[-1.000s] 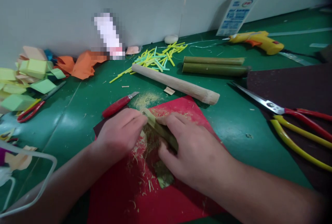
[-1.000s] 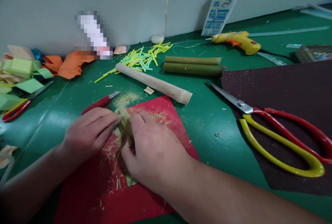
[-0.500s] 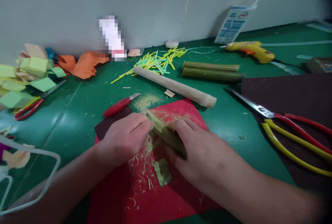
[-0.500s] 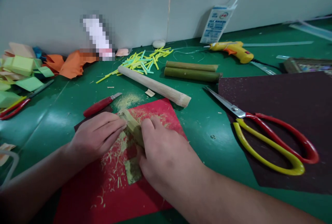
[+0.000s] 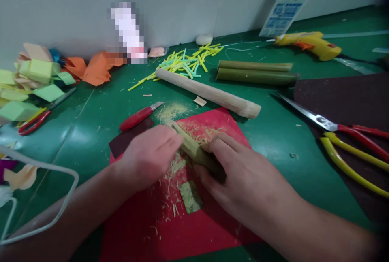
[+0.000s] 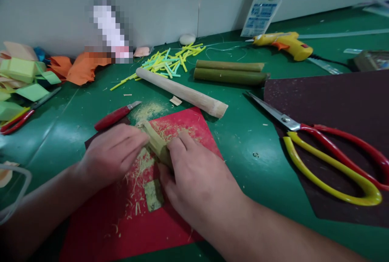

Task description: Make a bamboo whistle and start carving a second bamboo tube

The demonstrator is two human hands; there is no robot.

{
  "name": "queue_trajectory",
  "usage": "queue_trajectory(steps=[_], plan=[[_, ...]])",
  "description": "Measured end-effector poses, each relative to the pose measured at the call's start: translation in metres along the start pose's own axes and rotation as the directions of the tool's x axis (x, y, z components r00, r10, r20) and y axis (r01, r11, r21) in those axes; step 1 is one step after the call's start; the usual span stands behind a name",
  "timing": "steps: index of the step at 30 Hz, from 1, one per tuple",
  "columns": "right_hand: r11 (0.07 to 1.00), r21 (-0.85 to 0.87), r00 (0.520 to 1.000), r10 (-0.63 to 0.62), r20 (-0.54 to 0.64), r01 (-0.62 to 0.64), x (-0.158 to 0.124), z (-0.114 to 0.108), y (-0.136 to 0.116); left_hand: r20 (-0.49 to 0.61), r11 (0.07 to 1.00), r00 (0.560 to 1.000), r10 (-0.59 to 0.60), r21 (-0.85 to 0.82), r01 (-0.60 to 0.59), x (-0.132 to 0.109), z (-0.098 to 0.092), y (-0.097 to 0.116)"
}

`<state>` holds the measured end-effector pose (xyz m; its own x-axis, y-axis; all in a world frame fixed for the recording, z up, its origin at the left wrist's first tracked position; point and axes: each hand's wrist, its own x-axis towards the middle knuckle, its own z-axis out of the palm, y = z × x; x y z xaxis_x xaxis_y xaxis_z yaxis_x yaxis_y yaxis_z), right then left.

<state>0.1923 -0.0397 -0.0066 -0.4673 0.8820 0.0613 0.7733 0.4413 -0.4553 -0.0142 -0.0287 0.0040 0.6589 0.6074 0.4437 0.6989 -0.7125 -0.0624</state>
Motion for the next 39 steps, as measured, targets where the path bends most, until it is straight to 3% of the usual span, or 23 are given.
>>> queue_trajectory(steps=[7, 13, 31, 39], plan=[[1.000, 0.006, 1.000, -0.001, 0.016, 0.001, -0.002, 0.001, 0.000, 0.018, 0.998, 1.000, -0.014, -0.055, 0.015, -0.002, -0.002, -0.008], [0.997, -0.023, 0.994, -0.070, -0.081, 0.069, -0.004, 0.000, 0.002, 0.004, 0.986, 0.997, -0.077, -0.145, 0.077, -0.008, -0.004, -0.016], [0.985, -0.088, 0.978, -0.157, -0.137, 0.146, -0.003, 0.001, 0.003, 0.078, 0.996, 0.996, -0.053, -0.068, 0.058, -0.009, -0.011, -0.022], [0.980, -0.110, 0.969, -0.184, -0.166, 0.167, -0.003, 0.002, 0.002, 0.064, 0.989, 0.998, -0.019, -0.146, 0.028, -0.006, -0.008, -0.020]])
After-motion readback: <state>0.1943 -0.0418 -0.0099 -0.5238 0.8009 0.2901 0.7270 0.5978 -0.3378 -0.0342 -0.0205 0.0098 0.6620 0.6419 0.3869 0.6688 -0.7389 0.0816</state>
